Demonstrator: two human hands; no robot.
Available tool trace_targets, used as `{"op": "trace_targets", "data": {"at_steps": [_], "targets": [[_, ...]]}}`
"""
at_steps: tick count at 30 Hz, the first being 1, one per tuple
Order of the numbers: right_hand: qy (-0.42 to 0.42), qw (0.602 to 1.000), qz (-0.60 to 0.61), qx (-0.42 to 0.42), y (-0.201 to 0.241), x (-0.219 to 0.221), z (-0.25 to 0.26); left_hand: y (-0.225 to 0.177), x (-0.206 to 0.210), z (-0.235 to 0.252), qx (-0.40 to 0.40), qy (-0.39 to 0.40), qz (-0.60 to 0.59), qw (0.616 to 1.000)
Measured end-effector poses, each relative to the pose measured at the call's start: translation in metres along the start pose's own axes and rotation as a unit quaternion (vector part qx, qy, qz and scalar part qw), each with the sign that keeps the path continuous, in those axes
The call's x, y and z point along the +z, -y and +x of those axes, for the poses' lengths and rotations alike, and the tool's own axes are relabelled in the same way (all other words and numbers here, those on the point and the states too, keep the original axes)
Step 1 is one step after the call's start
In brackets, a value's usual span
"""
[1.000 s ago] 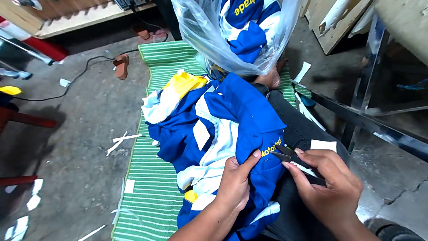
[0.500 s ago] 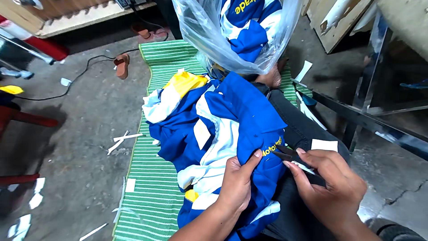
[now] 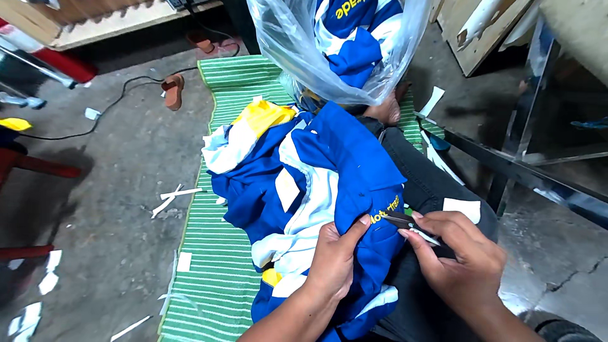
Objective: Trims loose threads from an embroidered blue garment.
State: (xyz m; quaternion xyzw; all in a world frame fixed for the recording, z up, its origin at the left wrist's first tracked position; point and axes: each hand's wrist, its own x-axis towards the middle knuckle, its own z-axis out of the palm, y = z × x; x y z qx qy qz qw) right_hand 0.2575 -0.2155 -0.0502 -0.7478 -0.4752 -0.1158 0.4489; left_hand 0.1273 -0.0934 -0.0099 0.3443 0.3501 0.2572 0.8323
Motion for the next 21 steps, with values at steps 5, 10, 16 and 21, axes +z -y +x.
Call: {"op": "trace_targets", "data": {"at_steps": [5,10,16,21], "targets": [[0.008,0.999,-0.046,-0.025,0.0,0.001,-0.001,-0.001,-0.001,0.0,0.0,-0.002,0.009,1.0],[0.021,0.997,-0.055,-0.041,0.001,-0.002,0.003,0.0,-0.001,0.0,0.008,-0.011,0.014,1.0],[0.013,1.0,-0.008,-0.008,0.0,-0.002,0.003,0.001,0.0,0.0,0.008,-0.01,-0.002,1.0],[0.027,0.994,0.09,0.053,0.005,0.001,0.002,0.016,0.001,-0.005,0.035,0.019,0.034,0.999]]}}
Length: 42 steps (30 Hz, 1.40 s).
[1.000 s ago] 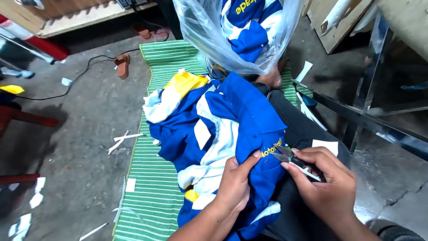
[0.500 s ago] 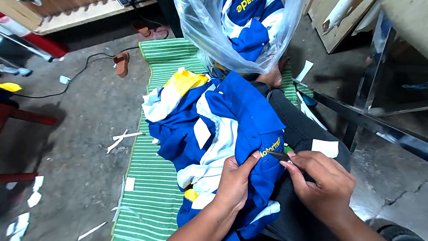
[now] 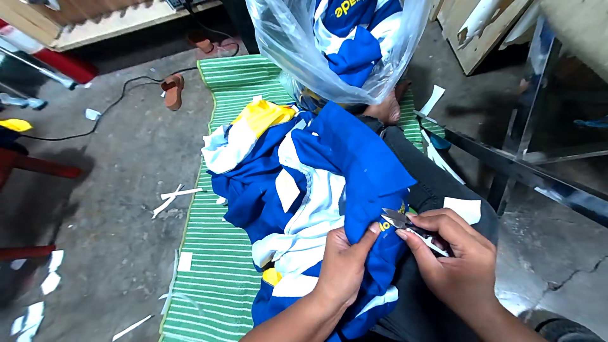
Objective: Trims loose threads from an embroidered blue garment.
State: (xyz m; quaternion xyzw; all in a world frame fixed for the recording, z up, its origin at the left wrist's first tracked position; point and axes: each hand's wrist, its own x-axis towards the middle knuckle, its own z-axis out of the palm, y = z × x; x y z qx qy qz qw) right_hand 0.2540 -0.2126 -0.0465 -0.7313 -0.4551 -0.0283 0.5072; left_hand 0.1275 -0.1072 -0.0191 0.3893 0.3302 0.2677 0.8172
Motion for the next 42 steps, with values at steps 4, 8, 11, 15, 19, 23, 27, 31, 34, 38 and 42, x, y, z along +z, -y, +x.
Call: {"op": "trace_targets", "data": {"at_steps": [4,8,11,15,19,23,27,31,34,38,42], "targets": [[-0.015,1.0,0.003,-0.02,-0.003,-0.004,0.001,-0.008,-0.001,0.004,0.009,-0.018,-0.022,1.0],[-0.012,0.999,-0.005,-0.036,-0.005,-0.011,-0.001,-0.016,-0.003,0.01,0.016,-0.015,-0.005,1.0],[-0.012,0.999,-0.015,-0.04,-0.004,-0.011,-0.001,-0.015,-0.002,0.011,0.014,-0.008,0.0,1.0],[-0.006,0.998,-0.031,-0.045,-0.005,-0.01,0.001,-0.013,-0.003,0.009,0.019,0.0,-0.002,1.0],[-0.002,0.997,-0.054,-0.048,-0.005,-0.012,0.001,-0.014,-0.003,0.009,0.016,-0.001,0.0,1.0],[-0.005,0.997,-0.065,-0.052,-0.006,-0.012,0.001,-0.014,-0.002,0.01,0.018,-0.002,0.005,1.0],[-0.01,0.996,-0.071,-0.059,-0.006,-0.011,0.002,-0.015,-0.003,0.01,0.021,0.002,0.003,1.0],[-0.011,0.996,-0.069,-0.061,-0.006,-0.011,0.003,-0.017,-0.003,0.01,0.017,0.005,-0.001,1.0],[-0.016,0.995,-0.078,-0.064,-0.007,-0.011,0.002,-0.017,-0.004,0.01,0.014,0.005,0.001,1.0],[-0.013,0.994,-0.081,-0.07,-0.007,-0.011,0.002,-0.017,-0.004,0.01,0.011,0.005,0.004,1.0],[-0.011,0.992,-0.093,-0.079,-0.007,-0.011,0.003,-0.018,-0.004,0.01,0.01,0.007,0.005,1.0]]}}
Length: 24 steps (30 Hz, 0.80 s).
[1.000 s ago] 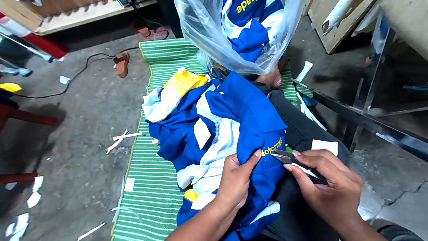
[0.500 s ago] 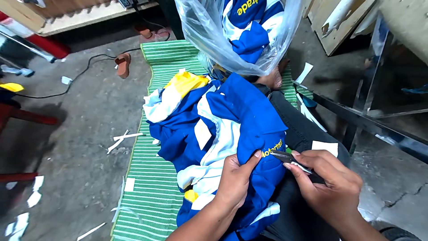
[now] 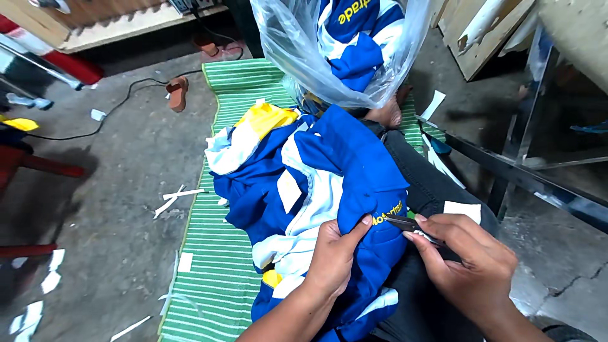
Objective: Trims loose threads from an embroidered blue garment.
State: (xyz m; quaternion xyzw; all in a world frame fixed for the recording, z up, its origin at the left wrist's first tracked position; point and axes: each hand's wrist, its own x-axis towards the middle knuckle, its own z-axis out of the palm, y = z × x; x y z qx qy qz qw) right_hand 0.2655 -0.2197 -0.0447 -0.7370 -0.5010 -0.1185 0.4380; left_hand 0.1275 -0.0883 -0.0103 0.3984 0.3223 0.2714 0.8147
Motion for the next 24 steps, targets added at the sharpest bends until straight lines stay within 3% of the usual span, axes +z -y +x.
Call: {"op": "trace_targets", "data": {"at_steps": [7,13,24], "targets": [[0.023,1.0,-0.005,-0.015,-0.002,0.001,0.002,-0.002,-0.003,0.001,-0.008,0.008,0.019,1.0],[0.065,0.991,0.109,0.035,-0.004,-0.004,0.008,-0.004,-0.003,0.002,-0.016,0.002,0.004,1.0],[0.073,0.992,0.099,0.037,-0.008,-0.007,0.014,-0.004,-0.005,0.002,-0.01,0.017,0.006,1.0]]}}
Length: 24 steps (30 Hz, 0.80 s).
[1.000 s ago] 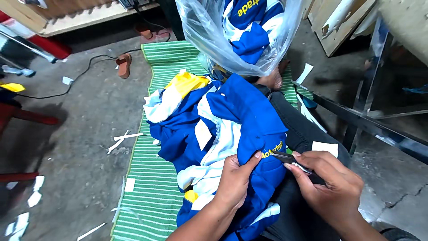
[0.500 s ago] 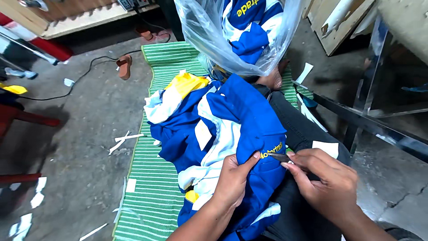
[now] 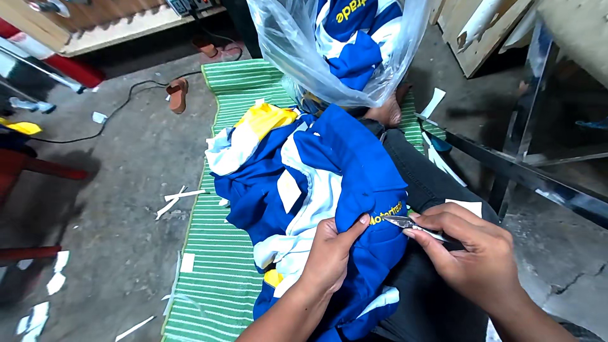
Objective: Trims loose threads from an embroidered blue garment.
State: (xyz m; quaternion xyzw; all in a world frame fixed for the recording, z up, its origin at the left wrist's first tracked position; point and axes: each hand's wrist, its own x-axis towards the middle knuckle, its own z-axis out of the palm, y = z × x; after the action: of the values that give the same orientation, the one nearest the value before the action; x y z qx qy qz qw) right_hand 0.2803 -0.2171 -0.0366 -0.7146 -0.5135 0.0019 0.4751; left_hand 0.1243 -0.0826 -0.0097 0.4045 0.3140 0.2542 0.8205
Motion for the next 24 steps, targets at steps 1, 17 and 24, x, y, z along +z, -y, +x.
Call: {"op": "trace_targets", "data": {"at_steps": [1,17,24], "targets": [[0.002,1.0,-0.002,0.0,0.0,0.0,0.0,0.0,0.0,0.0,0.001,0.0,0.001,1.0],[-0.037,0.995,-0.093,-0.025,0.014,-0.002,-0.008,-0.002,0.004,-0.002,0.007,0.001,0.0,1.0],[-0.039,0.99,-0.133,-0.038,0.017,-0.003,-0.008,0.0,0.003,-0.002,0.012,0.004,0.006,1.0]]}}
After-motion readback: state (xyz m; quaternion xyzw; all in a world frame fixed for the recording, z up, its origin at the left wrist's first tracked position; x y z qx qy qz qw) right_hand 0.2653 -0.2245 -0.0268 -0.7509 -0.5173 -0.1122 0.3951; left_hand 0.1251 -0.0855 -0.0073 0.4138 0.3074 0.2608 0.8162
